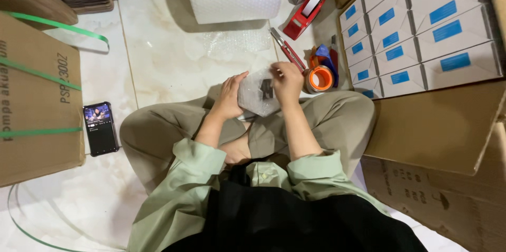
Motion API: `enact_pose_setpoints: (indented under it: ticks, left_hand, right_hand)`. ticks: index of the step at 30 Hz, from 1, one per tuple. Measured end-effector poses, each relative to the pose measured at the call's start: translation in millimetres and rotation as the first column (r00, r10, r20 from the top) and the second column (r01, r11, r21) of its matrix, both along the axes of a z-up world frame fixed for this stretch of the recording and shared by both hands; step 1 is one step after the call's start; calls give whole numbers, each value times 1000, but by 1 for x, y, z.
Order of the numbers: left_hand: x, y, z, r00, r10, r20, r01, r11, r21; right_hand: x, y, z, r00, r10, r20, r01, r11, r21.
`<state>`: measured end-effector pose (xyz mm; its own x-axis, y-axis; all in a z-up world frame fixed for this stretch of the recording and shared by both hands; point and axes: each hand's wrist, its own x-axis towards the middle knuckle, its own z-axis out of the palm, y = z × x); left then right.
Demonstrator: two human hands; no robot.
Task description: The person sits on the floor and wraps small white boxes in bubble wrap. They use a box cutter to cut the bubble wrap and a tape dispenser to seal the wrapped items. The wrapped boxes are then placed into a larger cardboard box.
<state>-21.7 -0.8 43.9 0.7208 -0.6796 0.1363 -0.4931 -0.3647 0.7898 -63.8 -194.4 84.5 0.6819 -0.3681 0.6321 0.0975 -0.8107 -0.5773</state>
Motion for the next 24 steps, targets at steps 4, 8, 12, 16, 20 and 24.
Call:
enact_pose_setpoints:
  ticks: [4, 8, 12, 16, 20, 24]
  left_hand:
    - [1, 4, -1, 996, 49, -78, -53, 998, -42]
    - [1, 5, 3, 996, 47, -71, -56, 991, -119]
    - [-1, 2, -4, 1000, 19, -21, -21, 996, -84]
    - [0, 1, -3, 999, -10, 51, 13, 999, -40]
    - [1, 2, 0, 998, -25, 64, 26, 1000, -17]
    - [1, 0, 6, 998, -26, 52, 26, 1000, -1]
  right_hand:
    - [-14, 8, 33, 991, -60, 122, 53, 997, 56]
    - [-21, 20, 14, 889, 151, -433, -155, 988, 25]
    - [-21, 33, 1, 627, 173, -760, -299, 954, -29]
    - [-12, 36, -9, 653, 270, -707, -348, 937, 37]
    - [-13, 31, -7, 665, 404, -628, -478, 876, 57]
    - [-19, 25, -3, 688, 373, -623, -451, 892, 36]
